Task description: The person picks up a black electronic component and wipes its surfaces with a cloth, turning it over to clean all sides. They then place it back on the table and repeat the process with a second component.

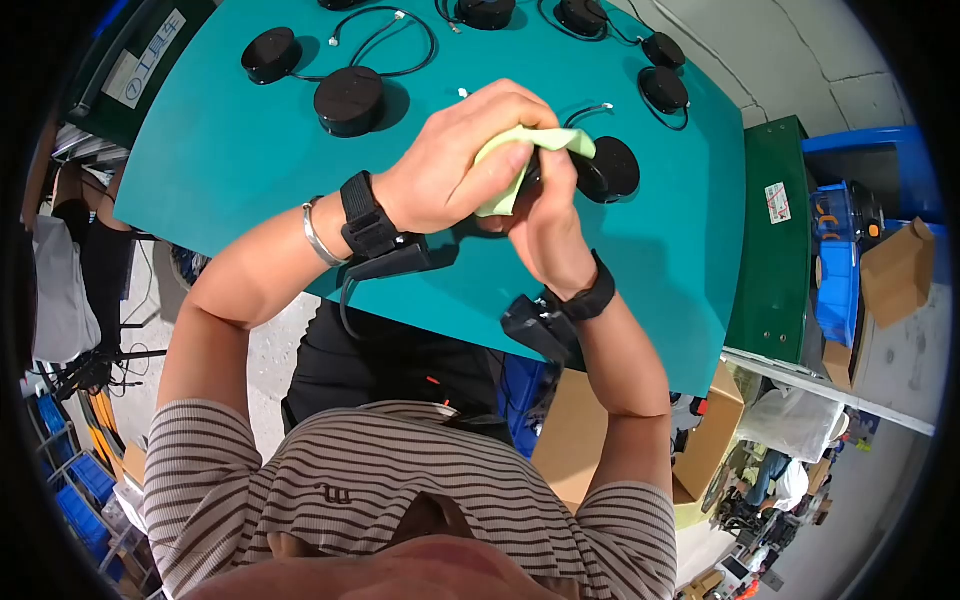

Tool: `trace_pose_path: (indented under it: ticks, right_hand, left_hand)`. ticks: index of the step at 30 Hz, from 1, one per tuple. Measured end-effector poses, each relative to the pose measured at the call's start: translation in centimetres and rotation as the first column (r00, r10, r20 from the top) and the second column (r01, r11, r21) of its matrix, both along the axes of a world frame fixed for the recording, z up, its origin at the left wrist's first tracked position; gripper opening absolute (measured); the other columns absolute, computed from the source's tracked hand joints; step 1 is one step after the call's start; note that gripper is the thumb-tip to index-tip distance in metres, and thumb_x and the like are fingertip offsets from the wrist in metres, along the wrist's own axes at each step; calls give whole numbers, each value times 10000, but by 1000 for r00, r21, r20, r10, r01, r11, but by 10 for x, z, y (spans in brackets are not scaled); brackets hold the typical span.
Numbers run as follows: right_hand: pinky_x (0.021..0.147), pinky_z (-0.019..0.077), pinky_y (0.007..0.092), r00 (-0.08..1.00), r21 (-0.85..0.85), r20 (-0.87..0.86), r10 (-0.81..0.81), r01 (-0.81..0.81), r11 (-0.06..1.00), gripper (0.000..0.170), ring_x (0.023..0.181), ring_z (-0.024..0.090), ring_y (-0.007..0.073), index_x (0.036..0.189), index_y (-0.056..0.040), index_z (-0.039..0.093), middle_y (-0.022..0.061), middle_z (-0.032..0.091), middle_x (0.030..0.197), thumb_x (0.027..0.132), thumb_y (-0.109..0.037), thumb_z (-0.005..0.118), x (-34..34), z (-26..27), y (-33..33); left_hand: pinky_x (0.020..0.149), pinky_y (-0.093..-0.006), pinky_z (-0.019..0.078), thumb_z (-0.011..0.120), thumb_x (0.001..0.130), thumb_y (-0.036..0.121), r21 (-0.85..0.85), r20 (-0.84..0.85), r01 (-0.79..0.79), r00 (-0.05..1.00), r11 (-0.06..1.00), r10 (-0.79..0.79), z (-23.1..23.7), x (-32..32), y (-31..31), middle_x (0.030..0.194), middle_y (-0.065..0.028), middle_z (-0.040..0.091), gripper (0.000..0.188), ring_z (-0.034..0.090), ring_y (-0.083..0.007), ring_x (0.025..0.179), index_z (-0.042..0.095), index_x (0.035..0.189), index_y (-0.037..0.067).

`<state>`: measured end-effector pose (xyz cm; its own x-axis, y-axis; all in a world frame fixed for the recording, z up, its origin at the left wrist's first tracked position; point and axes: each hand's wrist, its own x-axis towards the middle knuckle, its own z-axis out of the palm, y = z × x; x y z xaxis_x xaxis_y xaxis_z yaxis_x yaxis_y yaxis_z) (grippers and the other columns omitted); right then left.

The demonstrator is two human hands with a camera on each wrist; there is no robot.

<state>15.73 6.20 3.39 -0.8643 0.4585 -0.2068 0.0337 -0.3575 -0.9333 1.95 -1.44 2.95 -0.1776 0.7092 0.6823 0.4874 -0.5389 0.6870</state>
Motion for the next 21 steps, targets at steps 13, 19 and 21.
trace_pose_path:
  ticks: [13, 19, 21]
  right_hand:
    - [977, 448, 361, 953, 788, -304, -4, 254, 561, 745, 1103, 533, 219, 1378, 37, 303, 154, 481, 1234, 868, -303, 727, 1, -4, 4]
    - [909, 517, 336, 939, 774, -337, -61, 314, 549, 759, 1052, 555, 205, 1328, 36, 338, 137, 461, 1188, 804, -242, 812, -2, -4, 4]
    - [902, 526, 334, 940, 799, -334, -74, 324, 507, 751, 1056, 554, 204, 1316, 36, 350, 133, 460, 1175, 795, -226, 822, -2, -5, 6]
  left_hand:
    - [963, -373, 522, 459, 1035, 286, 23, 975, 406, 192, 914, -110, 1, -45, 2, 1223, -147, 642, 418, 644, -243, 1090, 522, 1326, -7]
    - [896, -367, 534, 487, 1038, 266, -1, 986, 337, 157, 942, -55, 0, -34, -1, 1168, -93, 647, 368, 637, -220, 1023, 538, 1289, 2]
    - [1004, -401, 482, 441, 1049, 298, -164, 962, 318, 261, 934, 80, 7, -28, -4, 1327, -94, 583, 420, 596, -244, 1163, 485, 1399, 71]
